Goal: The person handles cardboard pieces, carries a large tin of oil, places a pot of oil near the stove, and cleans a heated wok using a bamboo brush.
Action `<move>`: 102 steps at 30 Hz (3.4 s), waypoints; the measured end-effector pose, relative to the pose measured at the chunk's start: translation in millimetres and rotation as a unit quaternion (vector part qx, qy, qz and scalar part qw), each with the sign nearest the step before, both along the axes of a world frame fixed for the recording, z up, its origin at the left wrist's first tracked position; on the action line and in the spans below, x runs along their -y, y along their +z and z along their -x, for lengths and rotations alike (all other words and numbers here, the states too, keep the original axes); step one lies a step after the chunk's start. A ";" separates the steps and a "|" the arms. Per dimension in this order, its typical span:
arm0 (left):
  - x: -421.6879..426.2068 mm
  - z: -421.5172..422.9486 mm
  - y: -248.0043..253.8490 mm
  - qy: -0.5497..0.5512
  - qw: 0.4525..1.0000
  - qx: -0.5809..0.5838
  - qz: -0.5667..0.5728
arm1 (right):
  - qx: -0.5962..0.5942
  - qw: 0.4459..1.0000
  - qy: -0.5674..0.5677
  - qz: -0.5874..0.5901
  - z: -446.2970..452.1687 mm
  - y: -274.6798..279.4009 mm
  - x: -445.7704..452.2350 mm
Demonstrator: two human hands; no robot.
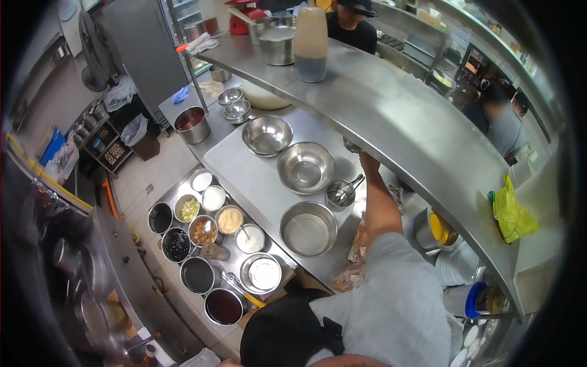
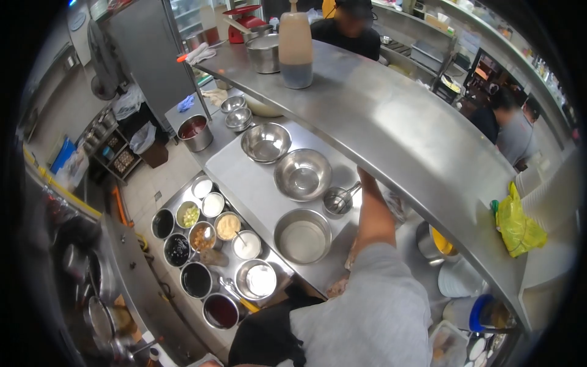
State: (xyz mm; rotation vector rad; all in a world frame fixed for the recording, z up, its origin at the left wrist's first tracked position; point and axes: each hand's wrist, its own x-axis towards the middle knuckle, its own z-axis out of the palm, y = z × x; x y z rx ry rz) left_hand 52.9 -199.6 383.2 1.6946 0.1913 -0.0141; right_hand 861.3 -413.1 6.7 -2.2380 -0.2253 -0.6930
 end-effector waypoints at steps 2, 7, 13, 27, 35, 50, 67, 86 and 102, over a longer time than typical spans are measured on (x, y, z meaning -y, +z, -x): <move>-0.5 -0.5 -2.0 -0.025 1.000 0.004 -0.004 | 0.104 0.993 -0.016 0.044 -1.4 -7.7 5.9; 8.4 1.6 -1.7 0.019 0.996 -0.055 0.063 | 0.101 0.994 0.029 0.002 24.0 20.1 18.8; 8.9 -2.1 3.2 -0.001 0.999 -0.041 0.034 | 0.164 0.985 -0.001 0.051 31.1 21.3 38.2; 12.8 16.6 3.6 -0.007 0.999 0.024 -0.023 | -0.009 0.982 0.154 0.104 167.9 128.1 1.6; 7.8 62.4 2.5 -0.022 0.998 0.064 -0.008 | 0.060 0.925 0.372 0.037 337.3 250.3 -58.4; 0.1 140.9 -24.7 -0.065 0.983 0.170 0.002 | 0.195 0.960 -0.028 0.198 274.5 531.2 -33.2; 17.2 166.0 10.3 -0.023 0.992 0.094 -0.083 | -0.014 0.968 -0.171 0.184 111.1 456.7 0.7; 9.0 161.1 11.7 0.045 0.959 0.148 -0.236 | -0.118 0.432 0.892 -0.065 578.1 324.3 -101.5; 3.1 135.7 35.9 0.003 0.994 0.019 -0.108 | -0.368 0.423 0.823 -0.088 607.6 214.7 -84.6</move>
